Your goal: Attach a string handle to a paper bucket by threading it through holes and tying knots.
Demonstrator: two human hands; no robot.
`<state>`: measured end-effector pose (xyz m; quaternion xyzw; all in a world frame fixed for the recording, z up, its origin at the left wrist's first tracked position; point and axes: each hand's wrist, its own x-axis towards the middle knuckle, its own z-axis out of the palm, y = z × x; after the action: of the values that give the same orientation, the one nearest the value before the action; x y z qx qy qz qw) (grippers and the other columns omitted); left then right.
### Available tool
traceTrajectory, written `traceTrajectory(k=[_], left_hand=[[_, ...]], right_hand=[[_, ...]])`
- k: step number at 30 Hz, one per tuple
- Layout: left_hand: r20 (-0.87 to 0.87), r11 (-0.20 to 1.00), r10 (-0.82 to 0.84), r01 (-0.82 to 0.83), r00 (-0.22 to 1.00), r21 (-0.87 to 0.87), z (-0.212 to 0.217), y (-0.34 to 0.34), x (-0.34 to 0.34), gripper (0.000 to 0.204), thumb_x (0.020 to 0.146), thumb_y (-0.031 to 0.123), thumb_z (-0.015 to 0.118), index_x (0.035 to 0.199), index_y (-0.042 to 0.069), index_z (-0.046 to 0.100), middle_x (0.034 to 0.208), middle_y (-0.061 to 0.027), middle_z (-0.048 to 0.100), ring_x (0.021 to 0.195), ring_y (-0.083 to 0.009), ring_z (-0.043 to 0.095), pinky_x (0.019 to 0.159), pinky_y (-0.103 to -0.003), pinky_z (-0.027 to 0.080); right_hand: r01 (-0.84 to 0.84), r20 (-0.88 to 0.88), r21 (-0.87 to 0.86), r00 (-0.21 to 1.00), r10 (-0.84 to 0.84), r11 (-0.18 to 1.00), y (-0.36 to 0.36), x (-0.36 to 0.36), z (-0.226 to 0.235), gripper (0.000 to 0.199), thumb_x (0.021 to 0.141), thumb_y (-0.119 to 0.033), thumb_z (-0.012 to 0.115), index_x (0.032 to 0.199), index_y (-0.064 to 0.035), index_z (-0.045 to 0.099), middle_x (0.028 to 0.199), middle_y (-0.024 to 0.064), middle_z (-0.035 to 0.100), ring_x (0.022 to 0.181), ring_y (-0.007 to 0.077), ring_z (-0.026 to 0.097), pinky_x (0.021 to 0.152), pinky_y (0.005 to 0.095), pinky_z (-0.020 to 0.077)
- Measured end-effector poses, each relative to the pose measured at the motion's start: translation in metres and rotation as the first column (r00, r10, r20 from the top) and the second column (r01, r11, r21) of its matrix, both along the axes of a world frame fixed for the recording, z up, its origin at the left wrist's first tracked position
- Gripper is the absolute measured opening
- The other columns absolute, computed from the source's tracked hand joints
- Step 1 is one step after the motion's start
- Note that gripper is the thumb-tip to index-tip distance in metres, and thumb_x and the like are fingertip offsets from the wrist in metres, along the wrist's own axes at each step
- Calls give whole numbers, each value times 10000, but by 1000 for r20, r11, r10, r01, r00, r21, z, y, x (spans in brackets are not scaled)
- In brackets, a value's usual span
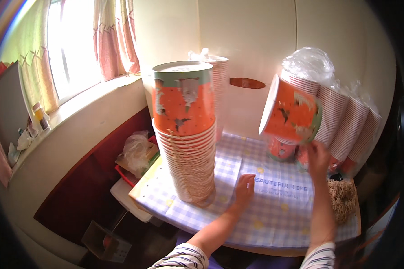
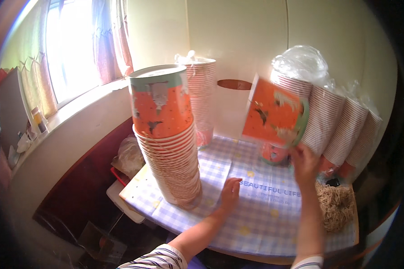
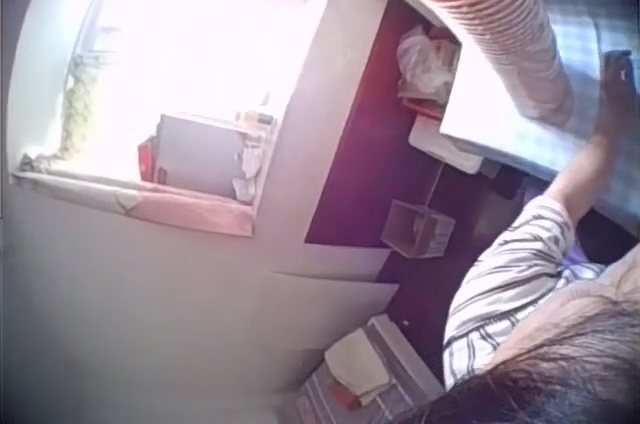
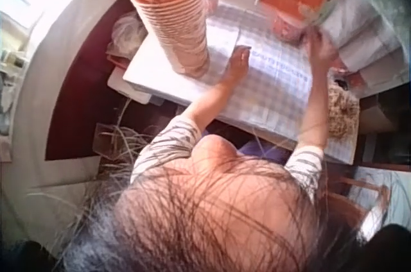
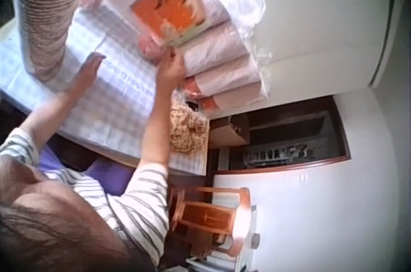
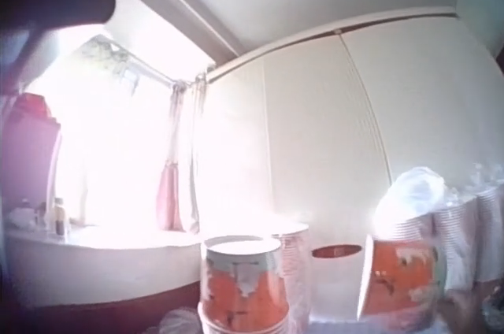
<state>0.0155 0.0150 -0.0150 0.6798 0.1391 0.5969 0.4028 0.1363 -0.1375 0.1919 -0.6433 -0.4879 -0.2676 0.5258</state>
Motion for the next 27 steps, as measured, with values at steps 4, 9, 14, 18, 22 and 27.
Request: traceTrajectory(k=[4, 9, 14, 18, 22, 27], left_hand=[[-21, 1000, -9, 8, 1000, -29, 4, 0, -5, 179, 927, 165, 516, 967, 34, 630, 959, -121, 597, 910, -273, 579, 812, -334, 462], [-43, 987, -103, 96, 994, -128, 9, -5, -4, 185, 931, 171, 517, 969, 32, 632, 956, -114, 589, 897, -260, 579, 798, -325, 465], [-39, 979, -133, 125, 990, -159, 6, -7, 3, 181, 931, 171, 521, 970, 33, 632, 962, -110, 585, 874, -239, 582, 777, -313, 470], [-21, 982, -134, 130, 991, -140, 5, -8, 4, 182, 932, 173, 520, 977, 36, 630, 967, -107, 584, 883, -234, 579, 781, -310, 467], [-36, 977, -143, 135, 989, -166, 6, -10, 3, 199, 939, 190, 510, 1000, 39, 625, 983, -103, 580, 883, -230, 575, 775, -305, 466], [-37, 973, -165, 157, 986, -167, 7, -10, 5, 212, 944, 202, 502, 1017, 42, 621, 992, -103, 575, 878, -227, 573, 765, -305, 467]], right_hand=[[1, 445, -55, 895, 24, 998, 28, -39, 139, 137, 859, -108, 624, 933, 8, 627, 814, 149, 654, 731, 279, 649, 653, 341, 492], [-97, 683, -266, 683, 259, 959, 78, -105, 246, 121, 815, -62, 636, 909, 13, 623, 771, 170, 627, 704, 319, 625, 630, 361, 482], [-160, 758, -421, 478, 443, 893, 132, -136, 270, 87, 791, -44, 624, 869, -7, 634, 761, 189, 617, 708, 349, 604, 647, 396, 481], [-73, 724, -475, 534, 436, 877, 158, -145, 262, 72, 804, -55, 593, 814, -16, 653, 740, 191, 620, 686, 341, 611, 636, 406, 488], [-1, 729, -503, 536, 425, 864, 163, -149, 247, 88, 792, -25, 569, 776, -20, 654, 747, 185, 628, 697, 338, 621, 645, 403, 498], [-62, 713, -499, 538, 450, 864, 166, -148, 240, 105, 771, -5, 567, 791, -35, 667, 750, 170, 632, 710, 326, 625, 657, 393, 505]])
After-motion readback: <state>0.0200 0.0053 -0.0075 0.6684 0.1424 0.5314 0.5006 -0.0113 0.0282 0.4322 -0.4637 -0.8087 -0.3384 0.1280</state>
